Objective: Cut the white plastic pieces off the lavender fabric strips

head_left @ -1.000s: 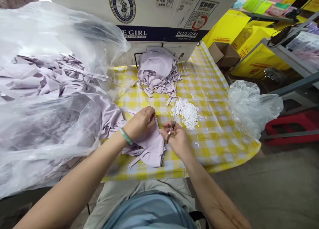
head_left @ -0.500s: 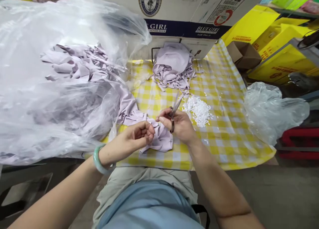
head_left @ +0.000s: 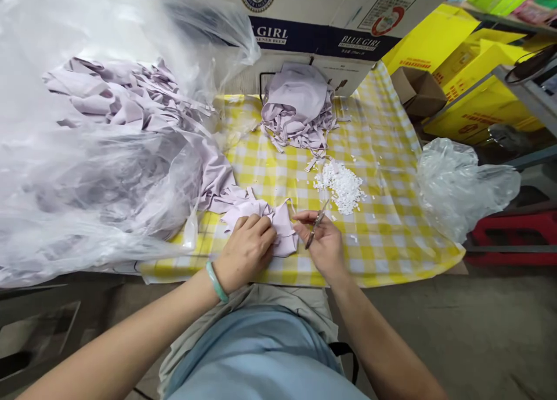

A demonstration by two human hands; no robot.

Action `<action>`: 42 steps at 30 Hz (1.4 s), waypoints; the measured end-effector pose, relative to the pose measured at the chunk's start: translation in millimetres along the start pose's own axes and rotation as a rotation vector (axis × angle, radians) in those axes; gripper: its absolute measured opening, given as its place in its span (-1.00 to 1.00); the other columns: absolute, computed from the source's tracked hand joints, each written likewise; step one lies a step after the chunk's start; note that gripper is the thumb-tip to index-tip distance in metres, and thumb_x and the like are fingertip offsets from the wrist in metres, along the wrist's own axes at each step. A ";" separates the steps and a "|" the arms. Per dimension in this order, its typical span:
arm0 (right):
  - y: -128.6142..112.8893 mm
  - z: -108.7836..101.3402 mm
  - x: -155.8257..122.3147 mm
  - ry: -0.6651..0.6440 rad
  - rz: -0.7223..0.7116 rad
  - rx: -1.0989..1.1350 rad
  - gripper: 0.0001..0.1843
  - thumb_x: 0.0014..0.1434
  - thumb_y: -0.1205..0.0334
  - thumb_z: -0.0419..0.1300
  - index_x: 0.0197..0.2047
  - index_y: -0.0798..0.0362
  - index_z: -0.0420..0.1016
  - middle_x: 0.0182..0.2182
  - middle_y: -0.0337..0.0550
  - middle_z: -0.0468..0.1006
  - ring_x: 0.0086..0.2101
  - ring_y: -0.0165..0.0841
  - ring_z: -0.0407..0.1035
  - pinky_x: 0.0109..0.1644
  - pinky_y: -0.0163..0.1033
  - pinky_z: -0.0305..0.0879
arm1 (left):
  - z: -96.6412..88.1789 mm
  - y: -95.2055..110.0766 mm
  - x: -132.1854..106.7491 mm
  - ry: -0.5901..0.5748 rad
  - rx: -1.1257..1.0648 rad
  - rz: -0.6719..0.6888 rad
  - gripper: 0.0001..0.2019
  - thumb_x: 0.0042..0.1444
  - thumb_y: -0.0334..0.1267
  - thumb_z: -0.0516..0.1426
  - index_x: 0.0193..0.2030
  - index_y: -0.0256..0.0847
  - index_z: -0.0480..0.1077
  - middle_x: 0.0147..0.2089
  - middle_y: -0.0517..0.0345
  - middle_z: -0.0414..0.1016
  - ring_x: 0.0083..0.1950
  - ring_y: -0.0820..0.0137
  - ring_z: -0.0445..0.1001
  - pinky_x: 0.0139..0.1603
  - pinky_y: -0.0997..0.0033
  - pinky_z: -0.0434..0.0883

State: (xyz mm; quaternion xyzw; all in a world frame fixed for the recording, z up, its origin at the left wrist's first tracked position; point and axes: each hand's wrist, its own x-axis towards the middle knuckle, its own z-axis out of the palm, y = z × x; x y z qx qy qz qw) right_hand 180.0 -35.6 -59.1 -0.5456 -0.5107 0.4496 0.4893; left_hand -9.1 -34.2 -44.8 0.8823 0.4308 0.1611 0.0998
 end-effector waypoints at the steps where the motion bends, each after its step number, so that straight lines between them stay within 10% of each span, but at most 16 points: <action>1: 1.1 5.1 -5.1 -0.009 -0.031 0.026 -0.64 0.03 0.03 0.41 -0.17 0.00 0.49 -0.18 -0.10 0.58 -0.11 -0.22 0.48 0.09 -0.04 0.38 | -4.5 0.1 1.6 0.059 -0.026 0.011 -0.88 0.23 -0.38 0.06 -0.32 -0.23 0.38 -0.22 -0.07 0.46 -0.17 0.16 0.37 -0.15 0.12 0.35; 5: 4.8 42.8 -19.7 -0.052 -0.210 0.139 -0.55 0.00 0.09 0.44 -0.07 -0.02 0.43 0.00 -0.03 0.52 0.06 -0.16 0.43 0.21 0.00 0.34 | -37.3 6.9 6.5 0.377 -0.245 -0.001 -0.89 0.24 -0.46 0.04 -0.18 -0.22 0.35 -0.13 -0.03 0.43 -0.08 0.29 0.43 -0.06 0.28 0.39; 8: -1.2 68.0 -13.4 -0.018 -0.288 0.144 -0.74 0.07 0.21 0.35 -0.14 -0.02 0.47 -0.06 -0.08 0.55 -0.01 -0.21 0.46 0.14 -0.06 0.38 | -63.5 13.1 7.6 0.410 -0.500 -0.126 -0.89 0.22 -0.46 0.05 -0.28 -0.22 0.33 -0.24 0.07 0.41 -0.16 0.37 0.43 -0.13 0.37 0.38; 12: -22.7 63.5 17.2 -0.166 -0.121 0.231 -0.84 0.04 0.26 0.31 -0.25 0.02 0.50 -0.33 -0.21 0.58 -0.31 -0.32 0.47 -0.19 -0.24 0.42 | -82.1 5.4 -1.0 0.162 -0.991 -0.442 -0.91 0.19 -0.32 0.10 -0.35 -0.22 0.33 -0.34 0.16 0.36 -0.29 0.42 0.33 -0.29 0.45 0.31; 19: -50.6 15.9 72.5 -0.881 0.095 0.309 -0.75 -0.02 0.14 0.40 -0.32 0.10 0.52 -0.47 -0.28 0.49 -0.47 -0.45 0.34 -0.38 -0.37 0.27 | -71.0 -11.0 -14.6 -0.178 -1.465 -0.651 -0.73 0.19 -0.07 0.16 -0.36 -0.26 0.44 -0.45 0.24 0.22 -0.46 0.52 0.07 -0.46 0.50 0.08; 25: -43.8 18.8 83.9 -0.850 0.100 0.336 -0.81 0.00 0.21 0.37 -0.31 0.10 0.53 -0.41 -0.28 0.50 -0.41 -0.47 0.34 -0.32 -0.40 0.25 | -64.6 -9.2 -8.5 -0.284 -1.387 -0.540 -0.66 0.26 0.01 0.12 -0.16 -0.25 0.53 -0.43 0.24 0.19 -0.46 0.53 0.03 -0.46 0.49 0.02; 30: -33.8 34.3 83.8 -0.761 0.160 0.332 -0.78 -0.05 0.18 0.38 -0.33 0.09 0.52 -0.46 -0.32 0.47 -0.47 -0.49 0.28 -0.37 -0.39 0.22 | -73.8 -2.7 -1.0 -0.134 -1.192 -0.363 -0.73 0.29 -0.11 0.11 -0.31 -0.23 0.51 -0.33 0.12 0.34 -0.27 0.40 0.30 -0.21 0.39 0.29; 35: -14.5 70.1 66.5 -0.649 0.272 0.532 -0.57 -0.20 -0.04 0.47 -0.41 0.07 0.46 -0.50 -0.32 0.42 -0.46 -0.45 0.28 -0.35 -0.33 0.25 | -72.8 3.3 11.7 0.298 -0.898 -0.236 -0.86 0.26 -0.30 0.15 -0.29 -0.20 0.53 -0.06 0.01 0.37 0.10 0.25 0.31 0.16 0.28 0.26; 42: -9.3 47.5 48.0 -0.622 0.222 0.385 -0.55 -0.13 -0.03 0.48 -0.29 0.03 0.45 -0.40 -0.31 0.47 -0.37 -0.41 0.34 -0.21 -0.27 0.29 | -45.1 -7.7 16.3 0.419 -1.227 -0.356 -0.77 0.32 -0.23 0.10 -0.33 -0.18 0.50 -0.16 0.09 0.31 -0.25 0.43 0.31 -0.30 0.42 0.27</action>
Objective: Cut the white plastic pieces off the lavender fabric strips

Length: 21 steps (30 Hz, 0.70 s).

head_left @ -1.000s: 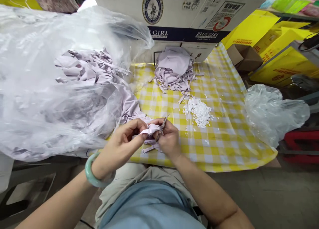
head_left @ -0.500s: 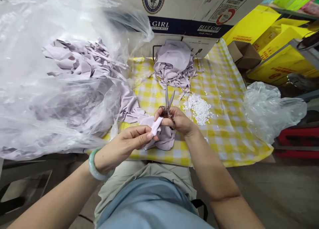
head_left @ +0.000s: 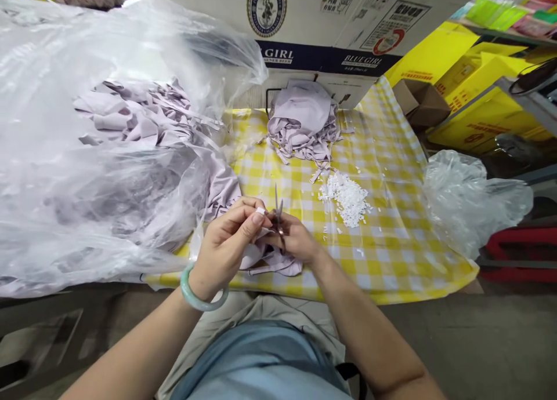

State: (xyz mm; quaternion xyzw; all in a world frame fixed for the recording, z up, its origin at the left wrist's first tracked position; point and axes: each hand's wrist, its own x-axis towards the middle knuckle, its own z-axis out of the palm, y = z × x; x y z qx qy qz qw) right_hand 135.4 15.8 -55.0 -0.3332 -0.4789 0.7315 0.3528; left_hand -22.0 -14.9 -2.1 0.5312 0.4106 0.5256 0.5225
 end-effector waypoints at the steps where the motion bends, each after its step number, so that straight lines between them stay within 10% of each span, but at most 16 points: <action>1: -7.2 -6.0 -7.6 0.020 -0.011 -0.090 -0.56 -0.07 -0.04 0.45 -0.24 0.02 0.44 -0.35 -0.28 0.48 -0.35 -0.40 0.35 -0.20 -0.26 0.29 | 0.0 -1.0 -0.8 0.000 0.034 0.015 -0.77 0.32 -0.23 0.10 -0.33 -0.19 0.51 -0.16 0.08 0.31 -0.20 0.40 0.32 -0.27 0.41 0.28; 9: -48.3 -10.8 -47.3 0.035 -0.227 -0.974 -0.51 0.04 -0.20 0.33 -0.51 0.05 0.34 -0.51 -0.23 0.40 -0.38 -0.34 0.26 -0.15 -0.18 0.16 | 6.9 -7.6 -9.7 -0.046 0.095 0.061 -0.78 0.30 -0.30 0.10 -0.40 -0.20 0.43 -0.17 0.08 0.30 -0.07 0.34 0.32 -0.09 0.38 0.31; 21: -42.0 -10.3 -51.5 0.085 -0.316 -1.091 -0.49 0.04 -0.14 0.31 -0.61 0.01 0.20 -0.62 -0.27 0.33 -0.50 -0.40 0.19 -0.24 -0.21 0.11 | 13.3 -4.2 -12.8 -0.101 0.096 0.020 -0.79 0.26 -0.30 0.10 -0.42 -0.20 0.42 -0.15 0.04 0.27 -0.05 0.28 0.31 -0.07 0.32 0.34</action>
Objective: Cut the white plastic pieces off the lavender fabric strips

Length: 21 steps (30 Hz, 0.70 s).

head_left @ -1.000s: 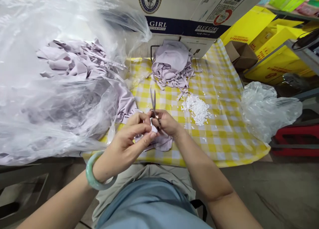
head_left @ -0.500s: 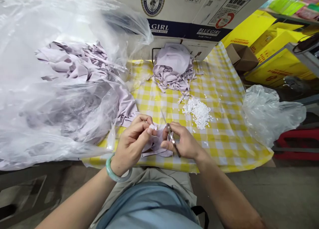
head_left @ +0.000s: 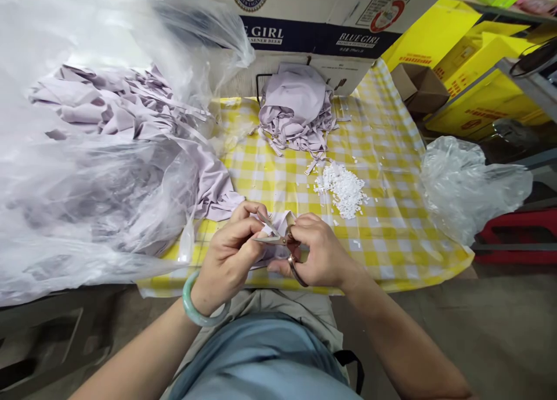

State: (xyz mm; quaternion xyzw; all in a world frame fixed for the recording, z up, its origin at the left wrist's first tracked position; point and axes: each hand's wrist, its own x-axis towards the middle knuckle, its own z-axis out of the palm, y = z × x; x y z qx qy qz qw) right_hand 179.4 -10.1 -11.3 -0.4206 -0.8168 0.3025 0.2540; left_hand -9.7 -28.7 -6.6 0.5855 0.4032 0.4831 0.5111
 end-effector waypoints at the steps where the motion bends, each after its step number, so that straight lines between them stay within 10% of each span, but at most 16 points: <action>1: 0.0 0.3 -0.3 0.006 -0.003 0.001 -0.49 0.04 -0.13 0.31 -0.61 0.01 0.19 -0.62 -0.28 0.32 -0.50 -0.40 0.18 -0.25 -0.21 0.11 | 0.3 0.2 0.1 -0.007 0.005 0.006 -0.79 0.26 -0.32 0.09 -0.41 -0.20 0.42 -0.14 0.05 0.27 -0.05 0.28 0.31 -0.06 0.32 0.34; 21: 9.0 -1.0 -13.6 0.033 0.080 -0.002 -0.48 0.06 0.02 0.32 -0.64 0.01 0.08 -0.67 -0.36 0.20 -0.55 -0.46 0.09 -0.28 -0.24 0.12 | 14.4 -1.4 10.6 -0.046 0.139 0.122 -0.79 0.30 -0.26 0.08 -0.36 -0.19 0.44 -0.22 0.02 0.34 -0.02 0.25 0.31 -0.01 0.26 0.33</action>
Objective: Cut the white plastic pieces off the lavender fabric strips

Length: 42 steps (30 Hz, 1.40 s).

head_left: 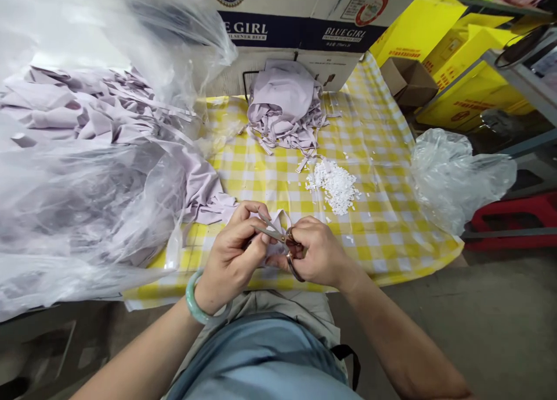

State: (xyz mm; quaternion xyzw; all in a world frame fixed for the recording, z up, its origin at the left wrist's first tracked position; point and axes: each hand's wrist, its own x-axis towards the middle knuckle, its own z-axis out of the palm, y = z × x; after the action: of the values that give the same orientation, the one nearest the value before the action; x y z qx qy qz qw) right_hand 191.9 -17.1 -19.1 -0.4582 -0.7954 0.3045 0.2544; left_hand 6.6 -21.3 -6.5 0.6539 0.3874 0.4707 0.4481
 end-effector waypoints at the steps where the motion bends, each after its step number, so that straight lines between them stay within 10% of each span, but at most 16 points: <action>1: 3.0 -2.0 -3.4 0.006 0.021 -0.011 -0.48 0.06 0.04 0.32 -0.65 0.01 0.08 -0.67 -0.35 0.20 -0.55 -0.46 0.09 -0.28 -0.25 0.12 | 3.6 0.8 3.8 -0.017 0.006 -0.006 -0.78 0.30 -0.26 0.07 -0.36 -0.20 0.44 -0.23 0.02 0.34 -0.04 0.25 0.31 -0.02 0.26 0.34; 15: 55.7 -31.7 -61.4 0.180 0.619 0.082 -0.47 0.08 -0.14 0.30 -0.65 0.02 0.24 -0.73 -0.35 0.25 -0.63 -0.47 0.12 -0.52 -0.33 -0.01 | 82.9 -33.7 58.9 -0.292 -0.080 -0.059 -0.75 0.26 -0.27 0.08 -0.44 -0.23 0.42 -0.19 0.04 0.35 -0.04 0.30 0.34 0.02 0.31 0.33; 21: 53.3 -27.3 -62.5 0.287 0.485 0.123 -0.61 0.05 -0.10 0.34 -0.25 0.03 0.44 -0.36 -0.13 0.58 -0.38 -0.31 0.45 -0.25 -0.21 0.37 | 30.4 -15.7 31.9 -0.273 0.147 -0.042 -0.74 0.30 -0.29 0.03 -0.42 -0.22 0.39 -0.19 0.02 0.37 -0.08 0.29 0.39 -0.05 0.32 0.36; 27: 20.0 43.4 -37.5 0.165 0.104 0.038 -0.43 -0.10 0.12 0.48 -0.05 0.07 0.41 -0.05 0.09 0.58 -0.02 -0.04 0.45 0.08 0.04 0.40 | -29.7 -32.6 -39.1 -0.150 0.668 0.009 -0.95 0.22 -0.31 0.13 -0.24 -0.16 0.42 0.05 -0.08 0.44 0.04 0.15 0.42 0.03 0.17 0.38; 31: 7.3 68.2 -17.5 0.123 0.060 0.002 -0.53 -0.06 0.25 0.42 -0.06 0.06 0.43 -0.10 0.05 0.58 -0.05 -0.09 0.47 0.05 -0.02 0.43 | -28.7 -44.5 -46.6 -0.124 0.461 -0.086 -0.89 0.25 -0.27 0.10 -0.20 -0.15 0.46 0.00 -0.07 0.48 0.01 0.20 0.47 0.01 0.24 0.45; 42: 4.8 27.2 -17.3 0.142 0.354 0.284 -0.66 0.18 -0.02 0.23 -0.07 0.01 0.49 -0.22 -0.09 0.56 -0.23 -0.26 0.43 -0.10 -0.15 0.37 | -26.8 -5.5 -37.6 0.028 -0.103 -0.262 -0.80 0.27 -0.27 0.10 -0.18 -0.17 0.58 -0.09 0.02 0.35 0.00 0.29 0.36 -0.02 0.38 0.36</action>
State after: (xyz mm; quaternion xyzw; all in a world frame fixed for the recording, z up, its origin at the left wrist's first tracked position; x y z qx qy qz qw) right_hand 183.9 -37.3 -43.4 -0.5705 -0.6318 0.4203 0.3141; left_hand -29.4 -48.6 -17.7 0.5673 0.4508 0.4365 0.5334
